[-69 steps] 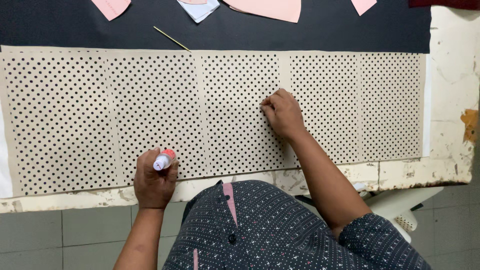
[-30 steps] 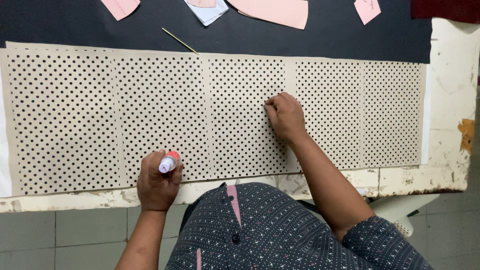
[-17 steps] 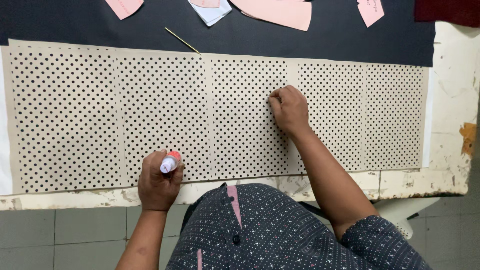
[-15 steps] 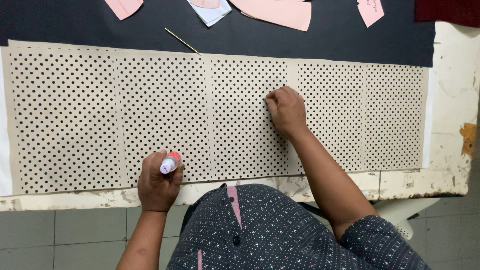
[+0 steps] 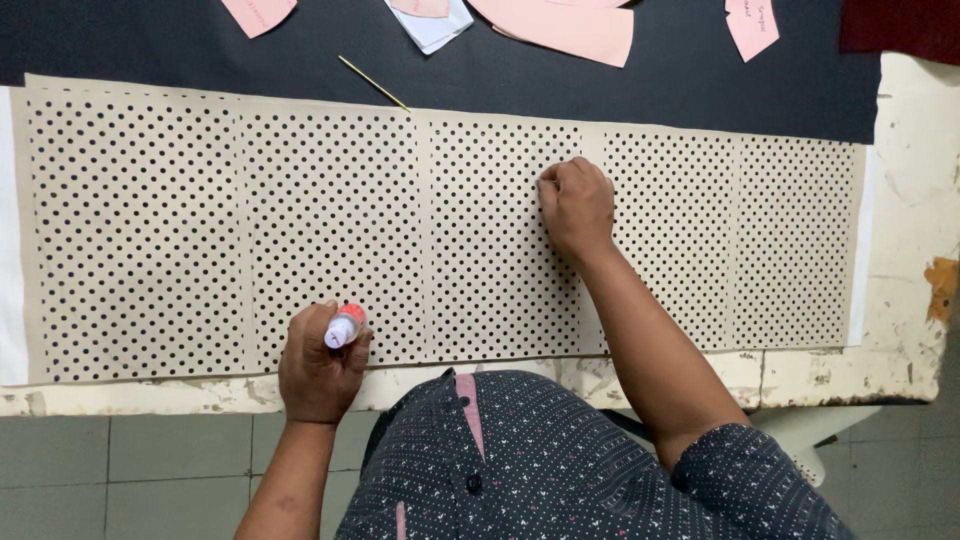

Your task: The person applies glue from a small bottle onto a perforated sheet laid on a table. They repeatedly squeeze the bottle and move it across the surface, then lift and fold the sheet to continue applying glue to another section.

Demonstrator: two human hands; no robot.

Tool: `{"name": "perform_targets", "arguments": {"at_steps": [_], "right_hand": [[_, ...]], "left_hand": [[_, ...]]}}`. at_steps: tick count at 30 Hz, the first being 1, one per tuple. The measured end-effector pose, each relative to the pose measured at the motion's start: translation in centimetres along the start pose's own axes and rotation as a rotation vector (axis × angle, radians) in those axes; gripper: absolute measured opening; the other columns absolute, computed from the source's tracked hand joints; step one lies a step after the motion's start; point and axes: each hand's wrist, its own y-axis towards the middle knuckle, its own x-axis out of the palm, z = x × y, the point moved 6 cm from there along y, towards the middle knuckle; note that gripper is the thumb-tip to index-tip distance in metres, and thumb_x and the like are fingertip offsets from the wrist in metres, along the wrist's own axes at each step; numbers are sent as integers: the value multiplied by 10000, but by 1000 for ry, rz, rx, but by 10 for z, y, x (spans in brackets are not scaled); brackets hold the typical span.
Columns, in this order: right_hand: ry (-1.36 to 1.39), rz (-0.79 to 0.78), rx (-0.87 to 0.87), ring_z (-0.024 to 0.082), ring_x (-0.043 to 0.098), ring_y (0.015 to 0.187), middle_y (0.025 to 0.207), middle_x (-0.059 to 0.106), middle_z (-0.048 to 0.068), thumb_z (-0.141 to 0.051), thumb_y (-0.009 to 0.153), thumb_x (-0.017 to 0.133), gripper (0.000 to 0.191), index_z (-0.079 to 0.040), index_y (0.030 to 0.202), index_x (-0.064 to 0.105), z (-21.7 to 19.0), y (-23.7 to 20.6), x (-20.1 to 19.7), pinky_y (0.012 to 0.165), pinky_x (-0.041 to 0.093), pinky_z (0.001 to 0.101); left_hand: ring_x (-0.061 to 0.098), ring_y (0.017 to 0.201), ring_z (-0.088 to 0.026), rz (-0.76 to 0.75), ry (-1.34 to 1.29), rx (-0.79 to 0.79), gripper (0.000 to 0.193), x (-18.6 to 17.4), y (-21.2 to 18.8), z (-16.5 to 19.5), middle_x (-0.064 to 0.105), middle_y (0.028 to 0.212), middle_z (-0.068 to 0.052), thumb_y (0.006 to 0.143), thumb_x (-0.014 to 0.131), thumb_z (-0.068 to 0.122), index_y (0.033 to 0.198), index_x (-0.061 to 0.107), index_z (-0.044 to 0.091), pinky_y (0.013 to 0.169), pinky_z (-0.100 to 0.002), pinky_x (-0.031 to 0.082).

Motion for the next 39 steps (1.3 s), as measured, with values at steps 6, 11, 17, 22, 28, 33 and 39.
{"name": "perform_targets", "arguments": {"at_steps": [6, 11, 17, 22, 28, 33, 39], "right_hand": [[-19, -7, 9, 288, 631, 950, 954, 668, 84, -161, 942, 717, 85, -78, 924, 715, 1, 13, 3, 886, 465, 450], [-10, -32, 27, 276, 628, 927, 938, 664, 73, -158, 936, 714, 91, -73, 901, 713, 3, 26, 7, 886, 466, 440], [-15, 25, -28, 282, 627, 937, 938, 662, 77, -132, 947, 718, 75, -67, 909, 713, 1, 39, 4, 884, 459, 444], [-28, 13, -64, 284, 623, 943, 931, 655, 76, -132, 935, 720, 56, -80, 914, 723, -8, 49, 5, 885, 457, 441], [156, 36, 118, 266, 635, 908, 965, 643, 80, -174, 987, 705, 116, -60, 967, 711, 6, 60, -12, 824, 511, 402], [128, -26, 49, 284, 641, 927, 976, 655, 92, -158, 964, 707, 110, -50, 965, 729, 8, 56, -14, 830, 522, 409], [67, -83, 16, 295, 634, 946, 954, 666, 82, -169, 939, 732, 109, -64, 909, 734, -1, 59, 0, 869, 497, 425]], "left_hand": [[678, 965, -340, 0, 0, 1, 583, 0, 0, -2, 594, 1210, -129, 938, 727, 411, 1397, 426, 216, 713, -439, 582], [679, 939, -330, -10, 5, 0, 584, 2, 2, -3, 589, 1217, -144, 938, 722, 416, 1395, 424, 209, 688, -428, 582], [687, 953, -333, 2, 1, -4, 570, 1, 3, -4, 593, 1226, -135, 940, 732, 405, 1387, 438, 209, 707, -431, 591], [683, 955, -343, 12, -2, 5, 576, 0, 4, -3, 595, 1219, -131, 941, 737, 395, 1391, 436, 199, 707, -439, 583], [681, 946, -351, 19, 1, 8, 592, -3, 3, -2, 602, 1218, -137, 932, 740, 389, 1400, 428, 203, 697, -450, 576], [679, 960, -354, 23, -13, 17, 587, -5, 2, 2, 594, 1210, -134, 939, 737, 386, 1400, 424, 203, 714, -449, 578], [679, 950, -347, 14, 6, 9, 587, -5, 1, 1, 598, 1212, -136, 928, 741, 381, 1390, 429, 197, 703, -446, 578]]}}
